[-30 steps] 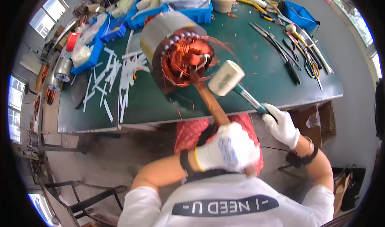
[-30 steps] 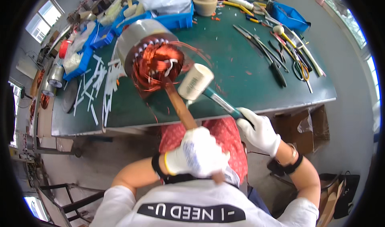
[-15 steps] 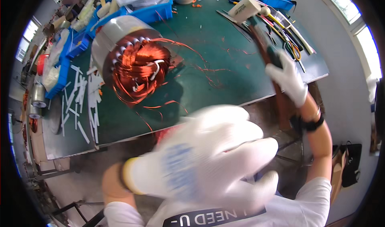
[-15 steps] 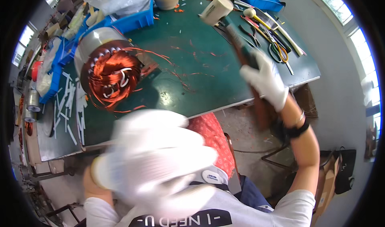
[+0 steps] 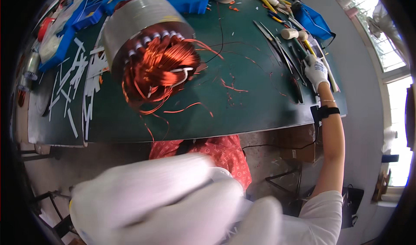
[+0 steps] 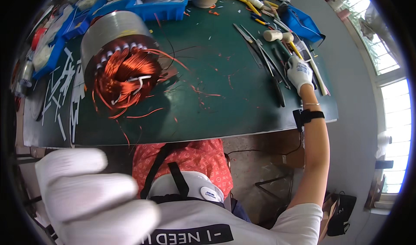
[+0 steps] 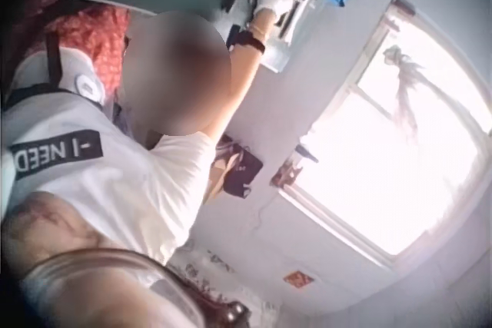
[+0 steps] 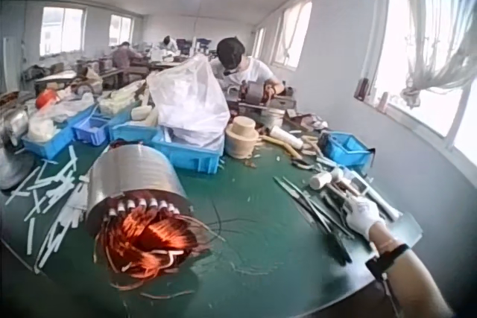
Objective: Assembling or repairing a motor stator by inserting insulation wedges and shaping copper windings.
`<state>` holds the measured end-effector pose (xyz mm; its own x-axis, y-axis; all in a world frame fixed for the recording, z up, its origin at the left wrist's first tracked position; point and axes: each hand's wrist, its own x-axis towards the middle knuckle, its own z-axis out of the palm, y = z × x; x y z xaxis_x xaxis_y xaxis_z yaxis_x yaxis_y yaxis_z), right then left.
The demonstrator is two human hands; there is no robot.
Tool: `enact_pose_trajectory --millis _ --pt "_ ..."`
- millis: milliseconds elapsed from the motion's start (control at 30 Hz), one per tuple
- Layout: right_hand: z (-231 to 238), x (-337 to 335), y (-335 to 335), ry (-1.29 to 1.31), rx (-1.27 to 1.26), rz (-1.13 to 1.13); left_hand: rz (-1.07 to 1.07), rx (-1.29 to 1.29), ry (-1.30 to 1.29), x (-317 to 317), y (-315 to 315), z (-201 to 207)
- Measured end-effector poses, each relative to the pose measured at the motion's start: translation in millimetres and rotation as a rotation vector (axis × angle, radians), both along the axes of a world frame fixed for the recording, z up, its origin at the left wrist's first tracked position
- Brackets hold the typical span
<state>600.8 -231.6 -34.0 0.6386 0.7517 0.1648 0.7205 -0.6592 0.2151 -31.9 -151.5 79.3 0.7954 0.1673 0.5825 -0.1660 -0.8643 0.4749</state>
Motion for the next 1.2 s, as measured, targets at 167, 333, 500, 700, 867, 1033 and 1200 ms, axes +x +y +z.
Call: enact_pose_trajectory --millis 167,333,500,700,867,1033,1200 --pt "-9 -31 -20 0.076 -0.134 -0.037 -0.132 0.147 -0.170 67 53 34" --pt "4 -46 -19 0.184 0.012 -0.042 0.522 -0.089 -0.631 60 135 -57" --pt "47 -23 -40 0.881 0.715 -0.008 0.491 -0.397 -0.395 93 184 -80" --pt "150 -79 -64 0.503 1.208 0.332 0.503 -0.374 -0.187 97 204 -98" --pt "210 -127 -59 0.477 1.180 0.374 0.524 -0.347 0.014 82 199 -127" --pt "186 -128 -19 0.634 0.919 0.359 0.563 -0.356 0.043 70 170 -151" --pt "181 -119 18 0.449 0.798 0.385 0.493 -0.730 -0.237 126 94 -130"
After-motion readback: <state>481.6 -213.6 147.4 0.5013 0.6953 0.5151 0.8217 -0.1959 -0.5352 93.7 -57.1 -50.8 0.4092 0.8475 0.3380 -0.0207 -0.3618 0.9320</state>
